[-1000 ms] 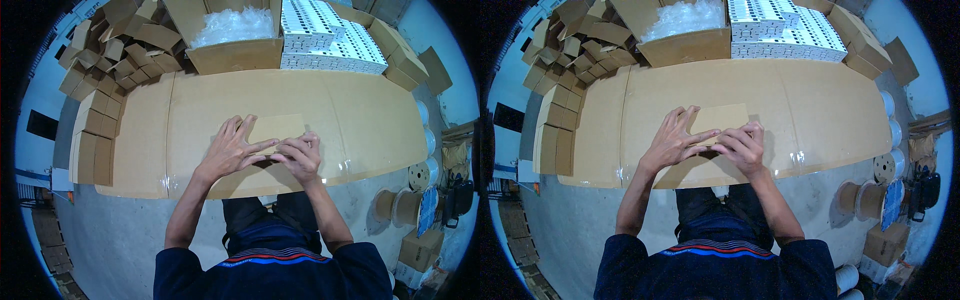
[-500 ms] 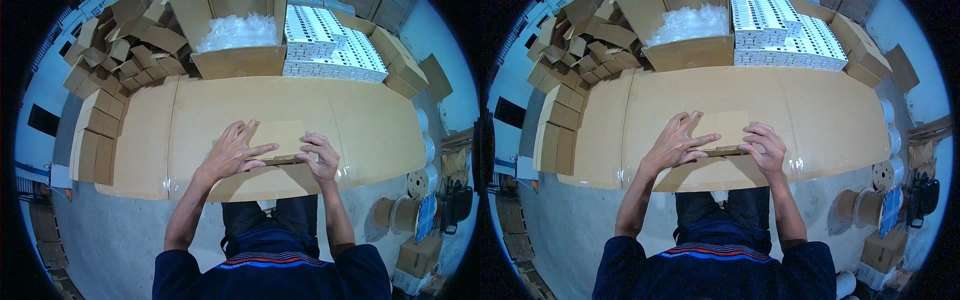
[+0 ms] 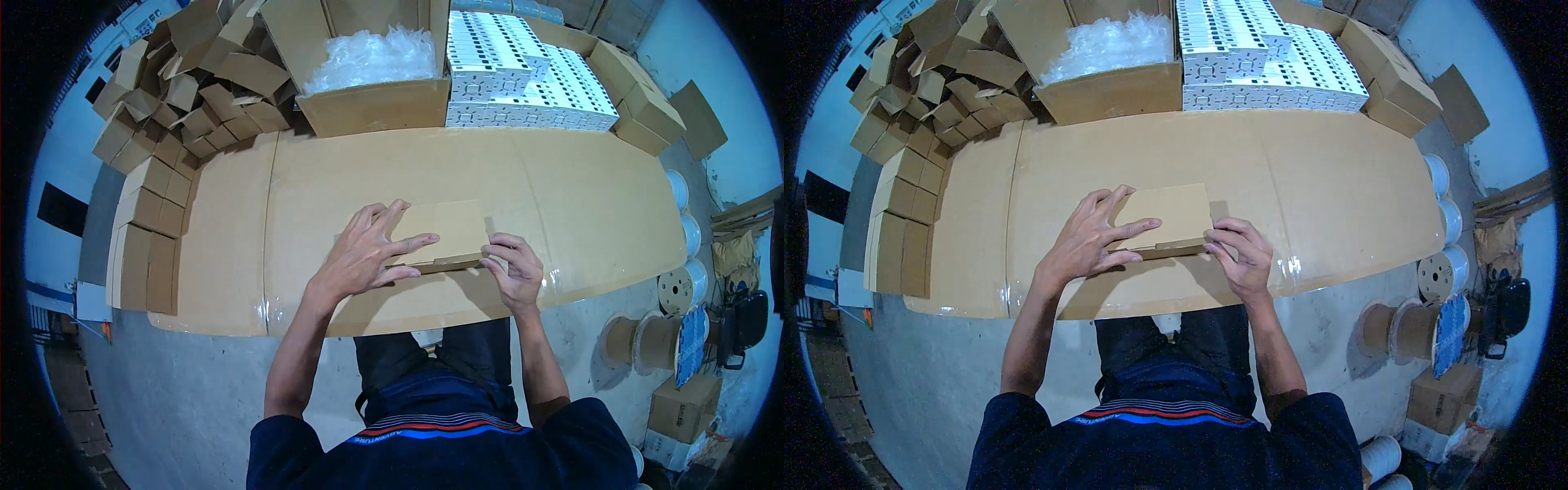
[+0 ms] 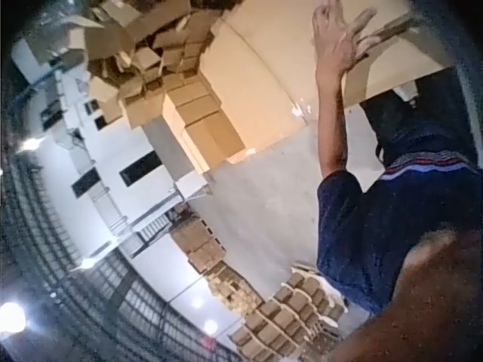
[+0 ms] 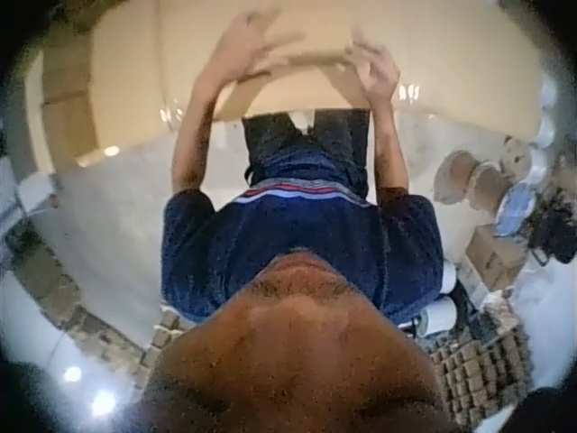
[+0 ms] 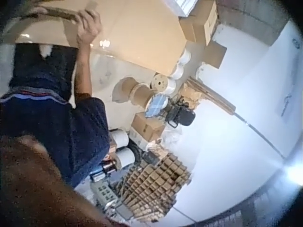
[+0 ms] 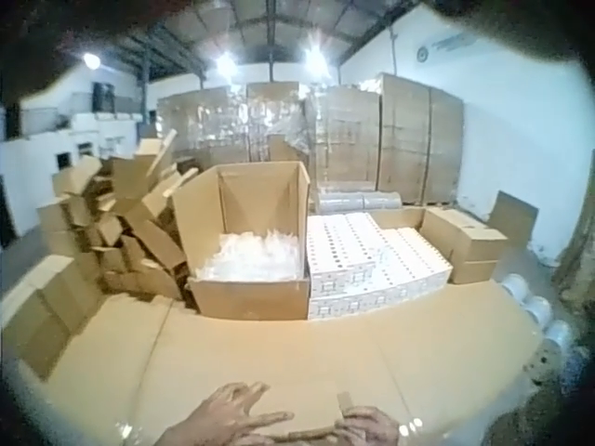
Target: Place small product boxes into plastic bags and then into larger cardboard boxes for shipping.
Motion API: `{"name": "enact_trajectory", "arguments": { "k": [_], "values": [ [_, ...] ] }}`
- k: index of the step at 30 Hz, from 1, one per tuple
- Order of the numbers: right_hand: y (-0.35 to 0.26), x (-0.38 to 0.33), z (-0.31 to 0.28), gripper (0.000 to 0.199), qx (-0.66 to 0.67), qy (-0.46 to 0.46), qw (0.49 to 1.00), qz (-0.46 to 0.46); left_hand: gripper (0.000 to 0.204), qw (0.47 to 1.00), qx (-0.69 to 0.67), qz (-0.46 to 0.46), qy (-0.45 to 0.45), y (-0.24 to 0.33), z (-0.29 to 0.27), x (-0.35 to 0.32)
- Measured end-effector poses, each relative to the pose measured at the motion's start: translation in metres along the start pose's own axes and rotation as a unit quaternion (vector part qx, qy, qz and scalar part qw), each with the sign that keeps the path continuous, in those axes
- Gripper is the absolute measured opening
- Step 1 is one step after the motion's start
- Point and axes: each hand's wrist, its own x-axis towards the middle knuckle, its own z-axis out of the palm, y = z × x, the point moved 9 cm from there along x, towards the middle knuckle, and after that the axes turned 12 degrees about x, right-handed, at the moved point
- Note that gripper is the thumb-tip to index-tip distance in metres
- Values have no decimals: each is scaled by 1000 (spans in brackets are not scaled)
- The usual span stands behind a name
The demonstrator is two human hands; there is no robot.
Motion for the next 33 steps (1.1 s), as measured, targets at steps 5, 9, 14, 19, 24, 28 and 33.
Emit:
{"name": "enact_trajectory", "arguments": {
  "k": [5, 9, 14, 19, 24, 28, 33],
  "values": [
    [6, -3, 3, 24, 75, 13, 995, 64, 59, 1000, -16, 6, 8, -1, 5, 1],
    [7, 0, 4, 21, 115, 35, 988, 95, 59, 999, -30, 10, -8, -2, 8, 0],
    [15, -2, -4, 19, 83, 28, 993, 79, 59, 1000, -6, -20, -15, 1, 11, 2],
    [-9, 3, 2, 19, -73, -18, 997, 17, 59, 1000, -11, -26, -8, -4, 9, 1],
    [3, 0, 2, 20, 26, 24, 997, 63, 59, 1000, -9, -24, 3, -4, 8, 0],
    [22, -2, 8, 22, 104, -20, 989, 100, 57, 1000, -10, -18, -6, -4, 9, -2],
    [23, 5, 9, 22, 66, -66, 994, 60, 53, 997, 63, -6, 34, 11, 1, -10]
  ]
}}
